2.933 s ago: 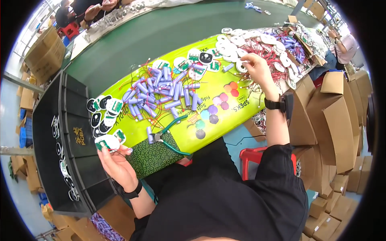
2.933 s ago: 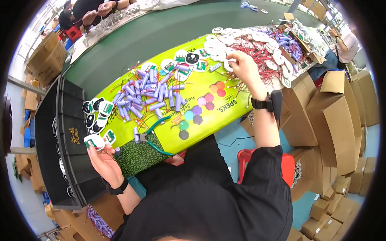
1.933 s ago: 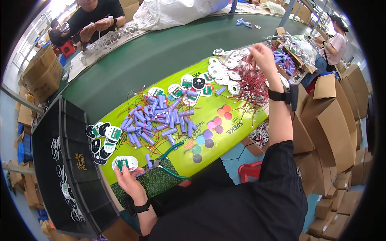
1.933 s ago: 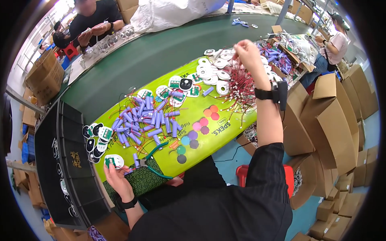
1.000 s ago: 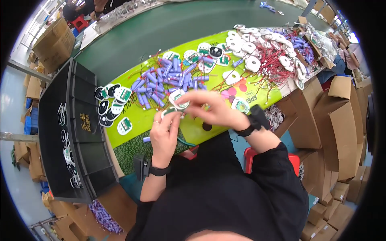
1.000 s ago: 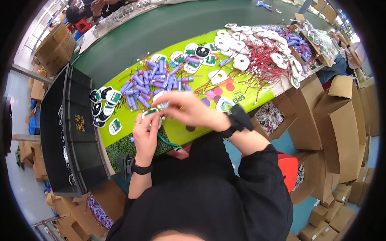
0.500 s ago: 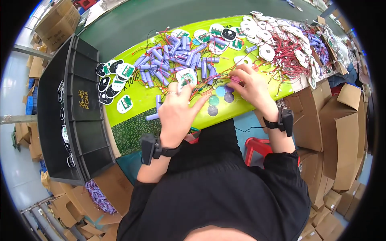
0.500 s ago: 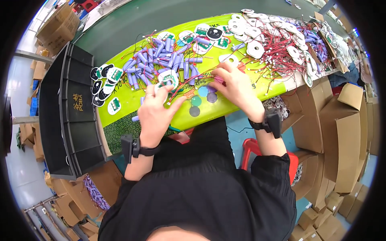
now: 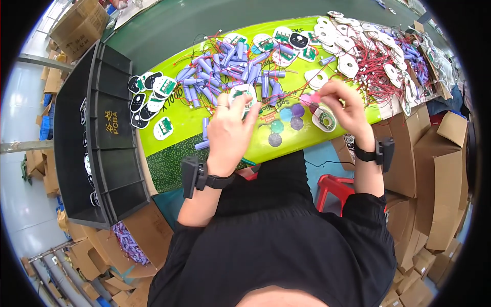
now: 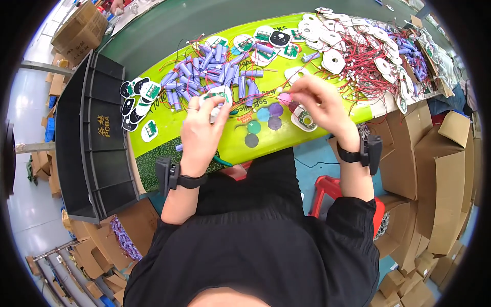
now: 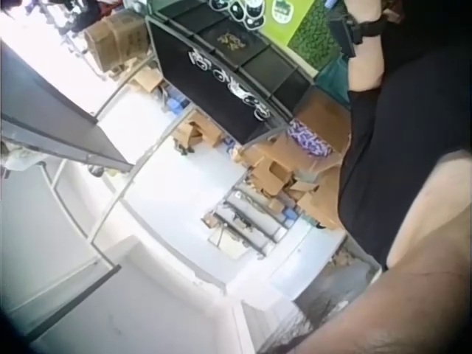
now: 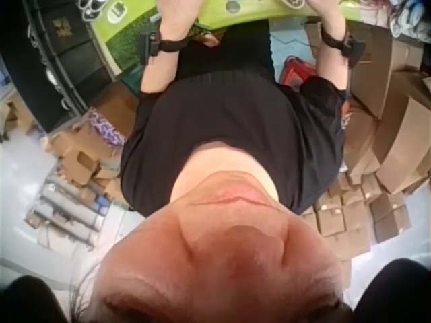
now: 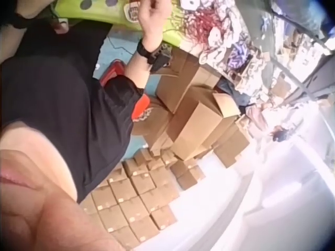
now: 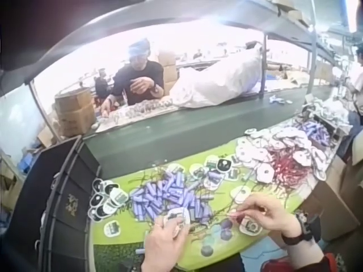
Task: The person picks up a circuit board and a battery, connects the wires, and trims them with pliers. They then test the board, pick up a plastic casing, and fit the components inside by hand.
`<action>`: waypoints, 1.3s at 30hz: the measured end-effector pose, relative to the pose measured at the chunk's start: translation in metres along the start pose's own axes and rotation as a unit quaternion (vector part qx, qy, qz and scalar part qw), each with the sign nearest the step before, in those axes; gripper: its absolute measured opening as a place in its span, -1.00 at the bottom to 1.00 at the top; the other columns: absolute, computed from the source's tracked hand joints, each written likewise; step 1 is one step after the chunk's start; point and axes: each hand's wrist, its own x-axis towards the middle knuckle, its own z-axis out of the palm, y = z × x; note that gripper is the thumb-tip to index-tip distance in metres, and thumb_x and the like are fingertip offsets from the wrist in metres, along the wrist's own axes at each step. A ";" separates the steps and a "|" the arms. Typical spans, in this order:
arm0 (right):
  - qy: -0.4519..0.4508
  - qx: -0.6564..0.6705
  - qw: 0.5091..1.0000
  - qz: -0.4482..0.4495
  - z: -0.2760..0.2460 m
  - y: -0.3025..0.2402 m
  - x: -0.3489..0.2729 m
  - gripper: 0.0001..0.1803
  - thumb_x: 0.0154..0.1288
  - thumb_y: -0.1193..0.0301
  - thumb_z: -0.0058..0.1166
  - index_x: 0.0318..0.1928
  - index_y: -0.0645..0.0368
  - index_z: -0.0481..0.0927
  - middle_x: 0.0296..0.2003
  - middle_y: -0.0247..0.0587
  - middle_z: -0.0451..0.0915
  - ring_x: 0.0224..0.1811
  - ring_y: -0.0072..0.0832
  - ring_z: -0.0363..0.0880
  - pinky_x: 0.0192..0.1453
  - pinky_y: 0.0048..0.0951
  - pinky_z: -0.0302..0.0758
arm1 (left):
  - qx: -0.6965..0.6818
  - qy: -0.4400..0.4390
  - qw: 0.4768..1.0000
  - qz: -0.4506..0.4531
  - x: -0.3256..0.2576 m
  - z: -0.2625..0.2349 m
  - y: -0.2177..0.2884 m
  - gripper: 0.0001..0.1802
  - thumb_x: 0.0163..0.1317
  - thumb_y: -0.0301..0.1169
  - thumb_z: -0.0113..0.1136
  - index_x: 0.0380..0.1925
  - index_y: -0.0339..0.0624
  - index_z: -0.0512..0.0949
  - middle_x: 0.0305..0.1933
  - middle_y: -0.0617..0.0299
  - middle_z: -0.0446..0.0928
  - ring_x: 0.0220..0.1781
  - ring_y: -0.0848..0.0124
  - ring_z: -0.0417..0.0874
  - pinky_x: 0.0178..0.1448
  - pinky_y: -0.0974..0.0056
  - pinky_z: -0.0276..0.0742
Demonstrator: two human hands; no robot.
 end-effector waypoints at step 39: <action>-0.013 0.280 0.958 0.060 0.191 -0.099 0.072 -0.87 0.20 0.59 0.11 -0.21 0.25 0.54 -0.47 -0.36 0.62 -0.58 -0.79 0.42 -0.50 -0.76 0.33 | -0.556 0.173 0.796 -0.165 -0.060 -0.081 -0.058 -0.55 0.21 -0.61 0.09 0.08 -0.31 0.20 -0.03 0.12 0.43 -0.06 0.48 0.53 -0.10 0.43 0.51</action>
